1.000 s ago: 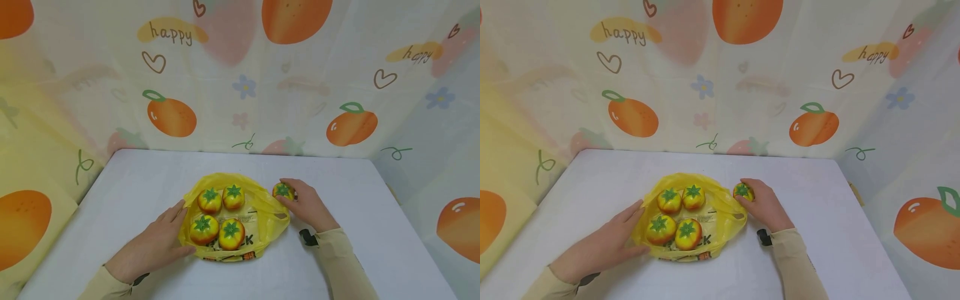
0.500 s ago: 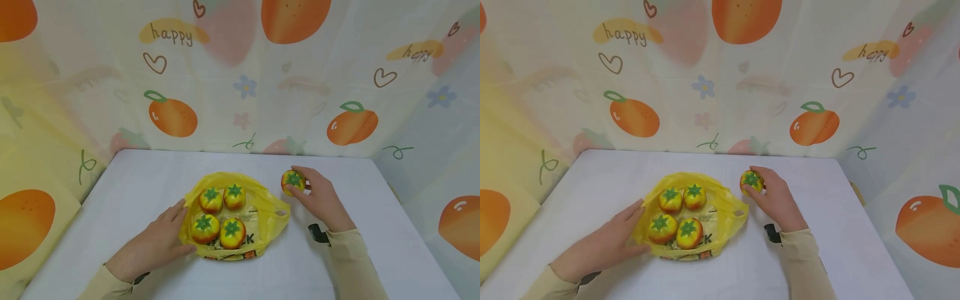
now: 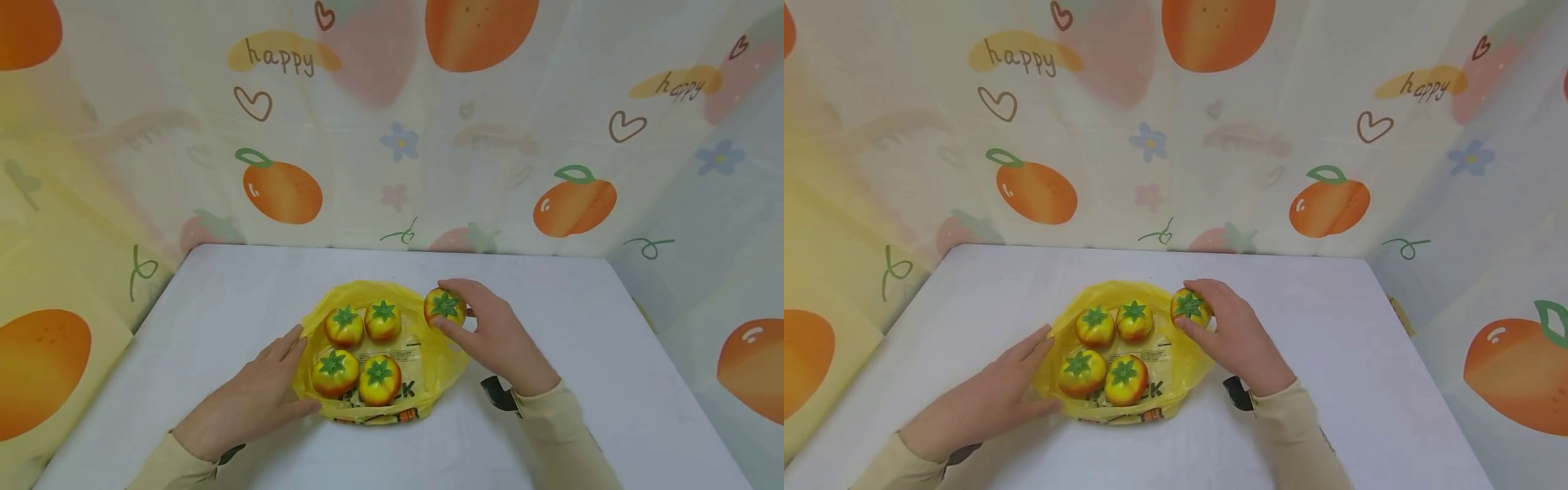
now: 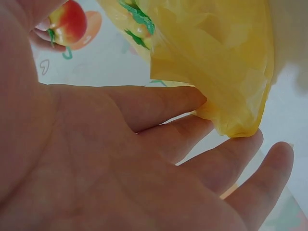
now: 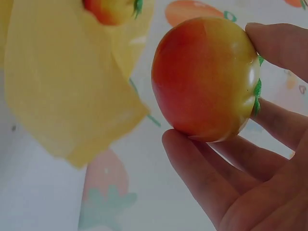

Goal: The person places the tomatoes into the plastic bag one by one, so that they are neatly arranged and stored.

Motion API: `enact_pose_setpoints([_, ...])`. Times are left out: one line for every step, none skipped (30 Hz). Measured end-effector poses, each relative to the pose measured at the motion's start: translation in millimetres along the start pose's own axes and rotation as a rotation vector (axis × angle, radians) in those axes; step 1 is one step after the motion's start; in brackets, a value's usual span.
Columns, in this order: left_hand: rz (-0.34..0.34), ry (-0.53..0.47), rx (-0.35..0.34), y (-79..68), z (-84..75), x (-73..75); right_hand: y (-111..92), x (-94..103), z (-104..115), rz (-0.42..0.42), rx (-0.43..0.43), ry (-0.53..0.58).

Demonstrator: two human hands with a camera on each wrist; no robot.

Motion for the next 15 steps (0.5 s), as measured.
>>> enact_pose_setpoints([0.004, -0.002, 0.003, 0.2, 0.1, -0.2, 0.5, -2.6, 2.5, 0.013, 0.004, 0.008])
enact_pose_setpoints([0.005, -0.003, 0.006, 0.1, 0.2, -0.4, 0.9, -5.1, 4.6, 0.023, 0.011, 0.016])
enact_pose_setpoints([0.007, -0.004, 0.01, 0.1, 0.3, -0.5, 1.2, -7.5, 6.5, 0.034, 0.017, 0.024])
enact_pose_setpoints([0.006, -0.004, 0.01, 0.1, 0.5, -0.7, 1.3, -9.9, 7.9, 0.043, 0.018, 0.029])
enact_pose_setpoints([0.003, -0.001, 0.005, 0.1, 0.6, -0.8, 1.3, -12.4, 9.1, 0.052, 0.02, 0.033])
enact_pose_setpoints([-0.001, 0.001, 0.0, 0.2, 0.6, -0.9, 1.2, -15.0, 10.1, 0.061, 0.021, 0.034])
enact_pose_setpoints([-0.002, -0.001, 0.002, 0.0, 0.7, -1.1, 1.2, -17.8, 10.5, 0.071, 0.018, 0.034])
enact_pose_setpoints([-0.002, -0.002, 0.005, 0.0, 0.8, -1.3, 1.1, -20.6, 10.9, 0.079, 0.018, 0.033])
enact_pose_setpoints([-0.001, -0.003, 0.008, 0.0, 0.8, -1.5, 1.1, -23.5, 11.0, 0.087, 0.02, 0.033])
enact_pose_setpoints([-0.001, -0.005, 0.011, -0.1, 1.0, -1.7, 1.2, -26.5, 11.0, 0.095, 0.023, 0.031])
enact_pose_setpoints([-0.002, -0.004, 0.01, 0.0, 1.1, -2.0, 1.2, -29.3, 11.0, 0.102, 0.027, 0.029])
enact_pose_setpoints([-0.003, -0.004, 0.01, 0.1, 1.3, -2.3, 1.3, -31.9, 11.0, 0.108, 0.029, 0.027])
enact_pose_setpoints([-0.002, -0.006, 0.011, -0.1, 1.3, -2.5, 1.4, -34.4, 10.9, 0.114, 0.029, 0.028])
enact_pose_setpoints([-0.006, -0.004, 0.007, -0.1, 1.4, -2.7, 1.4, -36.7, 10.9, 0.12, 0.028, 0.032])
enact_pose_setpoints([-0.01, -0.002, 0.002, 0.0, 1.5, -2.9, 1.5, -38.9, 10.9, 0.127, 0.025, 0.033])
Point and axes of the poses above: each hand's wrist, its own y-axis towards the middle knuckle, its own x-axis out of the back of the hand, z = x × y, the point moved 3 cm from there along y, towards the middle knuckle, and after that the axes turned 1 degree about -y, right-handed, at the moved point
